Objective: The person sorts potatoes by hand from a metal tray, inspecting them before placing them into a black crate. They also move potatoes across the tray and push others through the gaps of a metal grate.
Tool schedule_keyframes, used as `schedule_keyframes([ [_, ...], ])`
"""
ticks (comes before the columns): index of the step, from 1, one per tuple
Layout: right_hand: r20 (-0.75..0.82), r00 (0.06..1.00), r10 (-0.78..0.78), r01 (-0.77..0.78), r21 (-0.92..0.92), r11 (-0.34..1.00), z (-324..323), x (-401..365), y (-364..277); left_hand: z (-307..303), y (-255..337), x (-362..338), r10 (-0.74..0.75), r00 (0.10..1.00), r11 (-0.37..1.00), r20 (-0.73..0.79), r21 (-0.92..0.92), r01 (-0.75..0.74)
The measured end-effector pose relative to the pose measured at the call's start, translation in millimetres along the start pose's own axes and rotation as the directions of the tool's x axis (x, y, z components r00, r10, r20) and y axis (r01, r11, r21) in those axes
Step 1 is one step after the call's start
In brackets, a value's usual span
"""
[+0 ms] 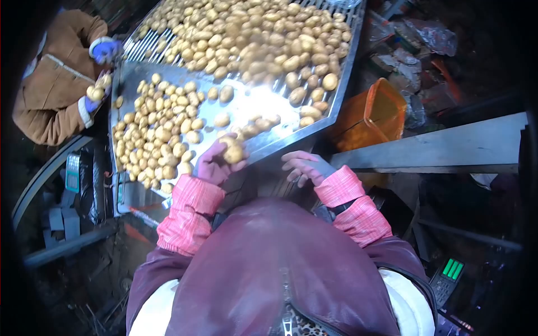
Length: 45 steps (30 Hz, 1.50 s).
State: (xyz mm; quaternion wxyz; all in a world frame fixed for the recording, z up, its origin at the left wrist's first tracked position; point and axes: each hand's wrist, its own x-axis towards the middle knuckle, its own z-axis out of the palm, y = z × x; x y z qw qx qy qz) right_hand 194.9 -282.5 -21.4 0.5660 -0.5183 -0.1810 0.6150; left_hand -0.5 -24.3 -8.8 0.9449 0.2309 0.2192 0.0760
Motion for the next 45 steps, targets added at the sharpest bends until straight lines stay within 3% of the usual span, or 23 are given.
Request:
schedule_keyframes([
  [5,-0.096,0.995,0.033,-0.058,-0.270,0.961,33.8,11.8,-65.1,-15.8,6.2,15.2,-0.080,0.996,0.995,0.040,-0.058,0.082],
  [6,-0.117,0.993,0.013,-0.039,-0.225,0.974,32.8,18.0,-62.7,-17.5,5.9,19.9,-0.006,0.998,1.000,0.068,0.021,0.005],
  [7,-0.137,0.991,-0.008,-0.017,-0.181,0.983,32.4,23.4,-60.3,14.4,10.1,18.9,0.010,0.958,1.000,-0.286,-0.019,-0.016],
  [9,-0.126,0.991,-0.036,0.018,-0.143,0.990,33.9,33.7,-63.1,0.1,27.7,21.2,-0.047,0.995,0.997,0.088,0.068,0.041],
  [13,0.047,0.993,-0.106,0.111,-0.126,0.986,40.4,45.0,-61.1,30.4,49.1,12.5,0.046,0.999,0.978,-0.019,0.207,-0.041],
  [18,0.015,0.993,-0.120,0.121,-0.178,0.977,60.9,50.8,-63.9,29.6,59.7,14.2,0.094,0.995,0.965,-0.031,0.250,-0.083],
  [21,0.013,0.997,-0.071,0.072,-0.193,0.978,69.9,58.8,-65.1,23.1,64.4,15.1,0.062,0.994,0.977,0.091,0.199,-0.079],
  [24,-0.059,0.995,-0.084,0.070,-0.206,0.976,94.8,57.8,-75.3,27.2,61.9,14.2,0.103,0.989,0.884,0.103,0.446,-0.138],
  [26,-0.124,0.985,-0.124,0.104,-0.151,0.983,98.8,61.6,-65.9,22.0,50.9,15.2,0.044,0.961,0.783,0.275,0.587,-0.204],
  [28,-0.158,0.986,-0.059,0.054,-0.035,0.998,101.2,52.6,-61.2,14.8,41.5,10.2,-0.037,0.904,0.661,0.426,0.689,-0.297],
  [30,-0.228,0.973,0.017,-0.025,-0.033,0.999,106.5,36.5,-65.0,11.8,41.5,-4.8,-0.134,0.946,0.717,0.296,0.688,-0.114],
  [32,-0.238,0.959,0.152,-0.164,-0.031,0.986,82.7,15.5,-46.2,14.2,44.8,-14.9,-0.194,0.979,0.753,0.065,0.650,0.106],
  [34,-0.273,0.932,0.239,-0.254,-0.018,0.967,53.2,4.5,-21.5,-13.8,35.8,-16.5,-0.092,0.994,0.668,0.058,0.744,0.018],
  [35,-0.316,0.912,0.260,-0.273,0.001,0.962,39.8,1.0,-5.9,-20.0,34.0,-18.5,-0.008,0.991,0.521,0.134,0.847,-0.110],
  [36,-0.359,0.891,0.278,-0.291,0.019,0.957,26.1,-0.2,11.7,-26.1,32.2,-20.4,0.076,0.975,0.343,0.207,0.913,-0.220],
  [37,-0.441,0.889,0.121,-0.188,-0.113,0.976,5.6,4.9,40.3,-26.5,32.0,-21.2,0.141,0.916,0.018,0.375,0.924,-0.381],
  [38,-0.498,0.866,-0.046,-0.093,-0.250,0.964,-16.4,13.2,73.9,-27.9,31.8,-23.5,0.142,0.830,-0.314,0.540,0.820,-0.479],
  [40,-0.550,0.829,-0.101,-0.061,-0.268,0.961,-9.9,21.4,66.9,-41.3,30.3,-25.2,0.168,0.839,-0.472,0.517,0.790,-0.392],
  [42,-0.555,0.818,0.153,-0.190,-0.008,0.982,2.3,11.4,44.5,-81.4,27.0,-18.7,0.195,0.860,-0.567,0.472,0.769,-0.294],
  [44,-0.334,0.920,0.204,-0.240,-0.068,0.968,1.4,19.2,28.4,-72.5,36.0,-26.7,0.286,0.855,-0.425,0.433,0.857,-0.292],
  [45,-0.338,0.924,0.180,-0.254,-0.188,0.949,31.6,23.2,-0.4,-69.4,39.5,-29.0,0.327,0.852,-0.348,0.409,0.890,-0.294],
])
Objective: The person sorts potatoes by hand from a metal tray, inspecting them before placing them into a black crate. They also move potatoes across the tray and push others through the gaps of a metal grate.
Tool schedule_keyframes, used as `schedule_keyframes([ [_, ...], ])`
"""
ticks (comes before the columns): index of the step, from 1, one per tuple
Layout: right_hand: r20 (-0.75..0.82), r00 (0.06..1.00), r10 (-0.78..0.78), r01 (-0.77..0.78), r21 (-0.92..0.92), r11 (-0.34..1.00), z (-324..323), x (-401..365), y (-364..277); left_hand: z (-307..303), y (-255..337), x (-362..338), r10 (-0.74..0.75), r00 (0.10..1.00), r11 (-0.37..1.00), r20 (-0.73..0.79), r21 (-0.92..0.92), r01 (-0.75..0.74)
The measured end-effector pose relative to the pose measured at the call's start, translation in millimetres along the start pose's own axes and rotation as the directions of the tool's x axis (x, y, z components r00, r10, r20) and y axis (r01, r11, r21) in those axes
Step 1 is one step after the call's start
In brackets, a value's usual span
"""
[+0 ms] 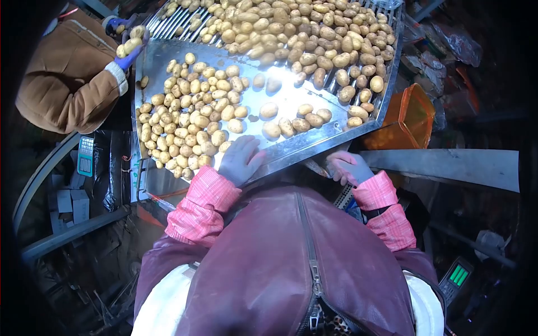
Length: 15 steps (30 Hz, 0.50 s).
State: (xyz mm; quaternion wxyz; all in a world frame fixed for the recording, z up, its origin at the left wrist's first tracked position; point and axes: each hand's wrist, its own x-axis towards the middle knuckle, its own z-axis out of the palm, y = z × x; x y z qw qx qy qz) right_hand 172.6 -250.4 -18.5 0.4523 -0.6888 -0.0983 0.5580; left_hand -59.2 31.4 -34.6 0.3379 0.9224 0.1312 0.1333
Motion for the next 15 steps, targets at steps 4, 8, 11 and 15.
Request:
schedule_keyframes([
  [4,0.075,0.914,-0.399,0.377,-0.521,0.766,65.8,12.5,-84.1,-7.9,34.4,16.8,0.051,0.997,0.994,0.060,-0.101,-0.045],
  [8,0.311,0.612,-0.727,0.541,-0.835,0.098,90.2,92.5,-88.8,-8.3,36.1,18.3,0.015,1.000,0.998,-0.002,-0.063,-0.015],
  [11,0.275,0.763,-0.585,0.359,-0.933,0.030,120.8,131.5,-115.8,-18.7,32.1,14.0,-0.014,0.997,0.976,0.077,-0.218,0.031],
  [15,0.234,0.916,-0.327,0.259,-0.965,0.036,139.2,143.7,-149.7,-15.3,14.1,3.6,-0.214,0.977,0.882,0.022,-0.425,0.203],
])
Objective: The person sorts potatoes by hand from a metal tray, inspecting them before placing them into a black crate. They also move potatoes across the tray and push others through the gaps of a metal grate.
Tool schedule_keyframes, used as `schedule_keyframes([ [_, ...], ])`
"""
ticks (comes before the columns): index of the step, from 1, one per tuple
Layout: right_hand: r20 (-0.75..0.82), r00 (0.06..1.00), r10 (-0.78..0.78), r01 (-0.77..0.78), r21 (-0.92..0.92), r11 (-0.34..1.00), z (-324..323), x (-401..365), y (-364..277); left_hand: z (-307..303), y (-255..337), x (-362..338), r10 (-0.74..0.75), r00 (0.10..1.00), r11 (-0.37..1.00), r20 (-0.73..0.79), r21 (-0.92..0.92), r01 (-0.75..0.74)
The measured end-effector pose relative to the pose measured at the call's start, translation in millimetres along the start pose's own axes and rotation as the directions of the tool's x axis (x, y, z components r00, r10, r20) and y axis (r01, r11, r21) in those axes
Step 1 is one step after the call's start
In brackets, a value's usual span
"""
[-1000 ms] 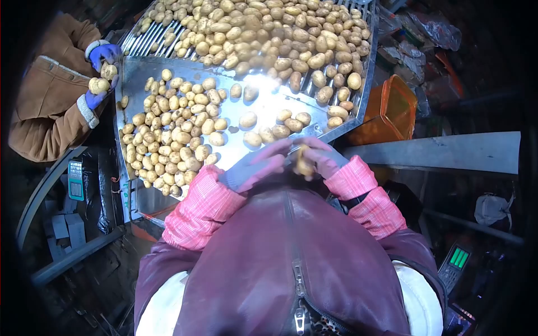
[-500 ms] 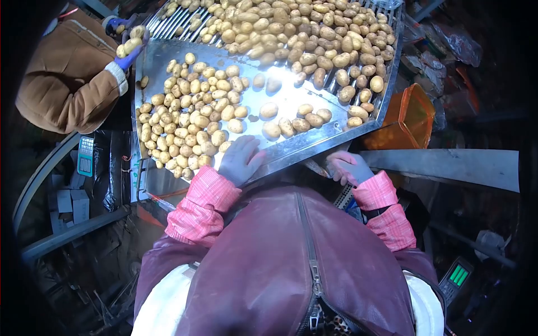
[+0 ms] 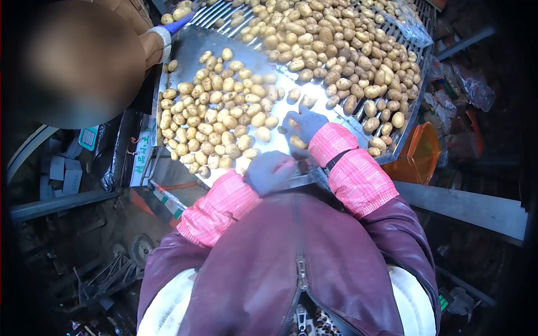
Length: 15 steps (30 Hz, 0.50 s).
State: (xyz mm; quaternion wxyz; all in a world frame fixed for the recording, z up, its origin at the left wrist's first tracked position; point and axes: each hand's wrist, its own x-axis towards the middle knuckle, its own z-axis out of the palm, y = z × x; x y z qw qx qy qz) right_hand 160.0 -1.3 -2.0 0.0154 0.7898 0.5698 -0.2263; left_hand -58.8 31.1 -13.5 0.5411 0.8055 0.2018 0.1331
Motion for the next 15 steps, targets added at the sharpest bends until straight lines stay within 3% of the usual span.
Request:
schedule_keyframes([
  [1,-0.024,1.000,-0.001,0.002,0.036,0.999,-2.8,-2.4,-0.8,0.0,-9.8,1.7,-0.076,0.997,0.994,-0.016,-0.084,0.074],
  [2,-0.048,0.999,0.000,0.004,0.071,0.997,-3.7,-7.5,-3.7,-2.1,-18.4,3.8,-0.286,0.957,0.889,0.045,-0.359,0.283],
  [3,-0.072,0.997,-0.001,0.009,0.106,0.994,-4.9,-11.8,-5.7,-6.2,-21.7,6.8,-0.482,0.870,0.669,0.104,-0.596,0.443],
  [5,-0.016,0.994,-0.104,0.103,0.333,0.937,-5.4,-21.7,-10.1,-28.5,10.0,11.2,-0.667,0.728,0.302,0.155,-0.837,0.455],
  [6,0.005,0.986,-0.165,0.146,0.446,0.883,-5.5,-24.6,-13.0,-28.9,14.3,12.7,-0.605,0.781,0.141,0.153,-0.945,0.294],
  [7,0.018,0.973,-0.228,0.180,0.556,0.811,-5.5,-23.9,-15.6,-29.7,8.9,12.4,-0.590,0.790,0.118,0.170,-0.949,0.292],
  [8,-0.235,0.942,-0.240,0.325,0.456,0.828,8.1,-11.2,-2.8,-29.9,-2.1,10.6,-0.575,0.797,0.097,0.187,-0.951,0.293],
  [9,-0.343,0.918,-0.200,0.309,0.301,0.902,2.2,1.0,10.8,-29.3,-12.7,8.9,-0.560,0.804,0.077,0.201,-0.953,0.292],
  [10,-0.311,0.932,-0.189,0.185,-0.041,0.982,-17.8,-0.6,5.8,-28.3,-21.0,9.4,-0.605,0.765,0.093,0.222,-0.934,0.345],
  [12,-0.248,0.961,-0.125,0.026,-0.366,0.930,-34.7,8.5,11.6,-21.5,-41.2,6.6,-0.562,0.796,0.142,0.223,-0.923,0.359],
  [14,-0.153,0.987,-0.044,-0.009,-0.332,0.943,-17.4,32.7,33.8,-20.4,-34.2,4.7,-0.552,0.810,0.185,0.196,-0.919,0.348],
  [15,-0.146,0.989,0.016,-0.033,-0.117,0.993,-19.1,31.1,30.9,-22.4,-31.7,4.4,-0.528,0.829,0.195,0.186,-0.923,0.331],
])
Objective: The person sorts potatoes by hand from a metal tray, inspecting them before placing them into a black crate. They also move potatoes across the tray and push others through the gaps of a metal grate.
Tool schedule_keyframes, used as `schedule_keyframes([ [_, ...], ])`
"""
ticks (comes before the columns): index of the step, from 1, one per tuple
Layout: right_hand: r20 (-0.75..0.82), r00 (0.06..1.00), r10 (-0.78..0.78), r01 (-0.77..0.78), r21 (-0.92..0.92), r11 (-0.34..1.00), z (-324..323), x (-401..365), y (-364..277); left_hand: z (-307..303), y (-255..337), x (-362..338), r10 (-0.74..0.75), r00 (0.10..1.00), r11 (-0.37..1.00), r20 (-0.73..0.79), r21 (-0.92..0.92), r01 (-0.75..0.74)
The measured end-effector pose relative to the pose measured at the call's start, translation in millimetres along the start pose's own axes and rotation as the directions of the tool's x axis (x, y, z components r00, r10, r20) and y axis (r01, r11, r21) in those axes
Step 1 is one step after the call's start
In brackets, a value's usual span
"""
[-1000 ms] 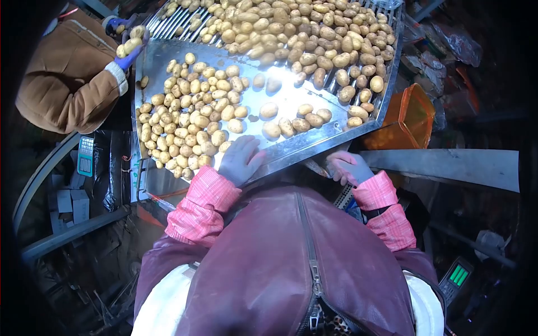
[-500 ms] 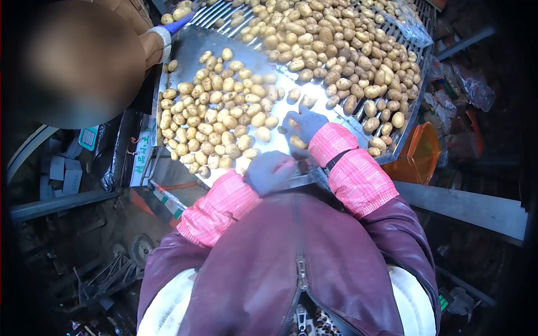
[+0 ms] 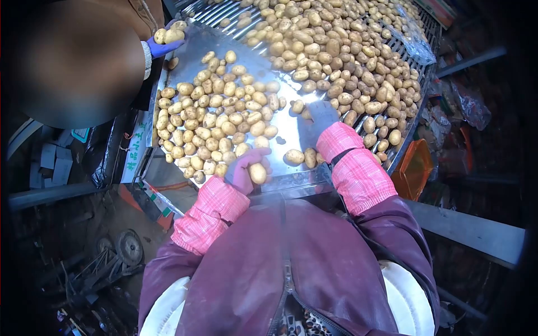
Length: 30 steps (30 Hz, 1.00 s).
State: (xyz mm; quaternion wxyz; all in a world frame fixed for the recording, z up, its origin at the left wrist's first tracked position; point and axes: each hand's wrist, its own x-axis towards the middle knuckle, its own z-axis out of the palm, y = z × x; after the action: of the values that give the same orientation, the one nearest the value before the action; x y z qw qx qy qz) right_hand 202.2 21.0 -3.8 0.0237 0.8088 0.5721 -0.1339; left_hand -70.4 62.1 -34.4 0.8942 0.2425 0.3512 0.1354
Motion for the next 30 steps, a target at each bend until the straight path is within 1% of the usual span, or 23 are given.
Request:
schedule_keyframes([
  [1,0.031,0.998,0.056,-0.061,0.211,0.976,-1.4,-3.2,-1.8,0.1,0.7,-0.2,0.017,1.000,1.000,0.025,-0.004,-0.017],
  [2,0.078,0.991,0.109,-0.131,0.407,0.904,-3.5,-9.4,-2.5,2.1,0.3,-0.4,0.029,0.998,1.000,0.052,-0.013,-0.028],
  [3,0.106,0.994,-0.036,-0.040,0.638,0.769,-3.9,-18.4,-0.8,9.0,4.5,-1.7,0.009,0.999,1.000,0.048,-0.026,-0.008],
  [4,0.091,0.980,-0.177,0.026,0.825,0.565,-10.4,-31.0,-4.1,16.7,10.4,-3.7,-0.011,0.999,0.999,0.046,-0.036,0.012],
  [5,0.025,0.974,-0.227,0.081,0.891,0.447,-20.6,-44.9,-8.7,20.8,12.7,-6.6,-0.046,0.994,0.976,0.096,-0.206,0.066],
  [6,0.043,0.992,-0.121,0.006,0.924,0.382,-25.5,-54.4,-0.3,24.6,12.1,-8.5,-0.056,0.992,0.974,0.116,-0.211,0.079],
  [8,0.086,0.993,0.082,-0.102,0.968,0.227,-35.8,-72.0,36.6,31.0,10.7,-9.0,-0.057,0.986,0.972,0.157,-0.215,0.090],
  [9,0.084,0.994,0.065,-0.105,0.872,0.479,-28.1,-81.8,59.3,31.5,5.6,-6.5,-0.057,0.990,0.981,0.129,-0.179,0.080],
  [10,0.082,0.995,0.048,-0.092,0.712,0.696,-20.4,-91.6,81.9,34.2,4.4,-5.0,-0.054,0.993,0.987,0.107,-0.148,0.070],
  [11,0.068,0.998,0.011,-0.046,0.537,0.842,-16.1,-107.2,91.2,36.2,2.1,-5.8,-0.054,0.995,0.991,0.084,-0.116,0.064],
  [12,0.065,0.997,-0.031,0.008,0.335,0.942,-8.6,-119.4,97.0,38.2,0.1,-6.9,-0.051,0.997,0.995,0.059,-0.085,0.056],
  [13,0.011,0.998,-0.067,0.063,0.203,0.977,0.9,-122.7,94.9,39.2,-3.2,-5.2,-0.054,0.998,0.997,0.029,-0.047,0.056],
  [16,0.176,0.984,0.040,-0.076,0.206,0.976,-2.2,-115.6,69.0,52.7,-10.0,-5.6,-0.086,0.991,0.988,-0.104,0.119,0.098],
  [17,0.212,0.977,0.029,-0.082,0.243,0.966,-4.3,-109.1,67.1,52.7,-9.4,-6.9,-0.087,0.995,0.985,-0.052,0.146,0.093],
  [19,0.146,0.989,-0.023,-0.014,0.246,0.969,0.8,-95.7,58.8,59.0,-11.4,-9.0,-0.082,0.994,0.975,-0.071,0.203,0.094],
  [20,0.095,0.992,-0.080,0.054,0.244,0.968,12.6,-86.8,57.6,61.7,-12.5,-8.9,-0.077,0.994,0.968,-0.078,0.231,0.093],
  [21,0.028,0.993,-0.115,0.098,0.343,0.934,27.9,-74.6,51.5,60.8,-12.9,-6.8,-0.078,0.993,0.963,-0.092,0.252,0.099],
  [23,-0.105,0.977,-0.184,0.212,0.512,0.833,57.1,-50.2,38.8,54.8,-15.9,-5.0,-0.052,0.996,0.972,-0.075,0.224,0.068],
  [24,-0.088,0.988,-0.126,0.154,0.569,0.808,32.0,-63.2,19.4,53.5,-16.6,-3.4,-0.041,0.997,0.977,-0.067,0.208,0.054],
  [26,-0.155,0.985,-0.074,0.157,0.637,0.755,32.1,-65.3,17.8,54.1,-16.4,-3.2,-0.042,0.994,0.973,-0.101,0.224,0.064],
  [28,-0.352,0.936,0.002,0.225,0.602,0.766,27.8,-76.4,61.1,55.4,-16.0,-3.2,-0.035,0.995,0.976,-0.098,0.212,0.055],
  [29,-0.291,0.953,0.084,0.067,0.474,0.878,7.8,-87.8,83.1,59.1,-14.8,-4.7,-0.037,0.993,0.975,-0.110,0.214,0.060],
  [30,-0.243,0.954,0.173,-0.091,0.318,0.944,-15.8,-101.1,101.4,58.7,-17.1,-4.6,-0.030,0.994,0.974,-0.108,0.219,0.053],
])
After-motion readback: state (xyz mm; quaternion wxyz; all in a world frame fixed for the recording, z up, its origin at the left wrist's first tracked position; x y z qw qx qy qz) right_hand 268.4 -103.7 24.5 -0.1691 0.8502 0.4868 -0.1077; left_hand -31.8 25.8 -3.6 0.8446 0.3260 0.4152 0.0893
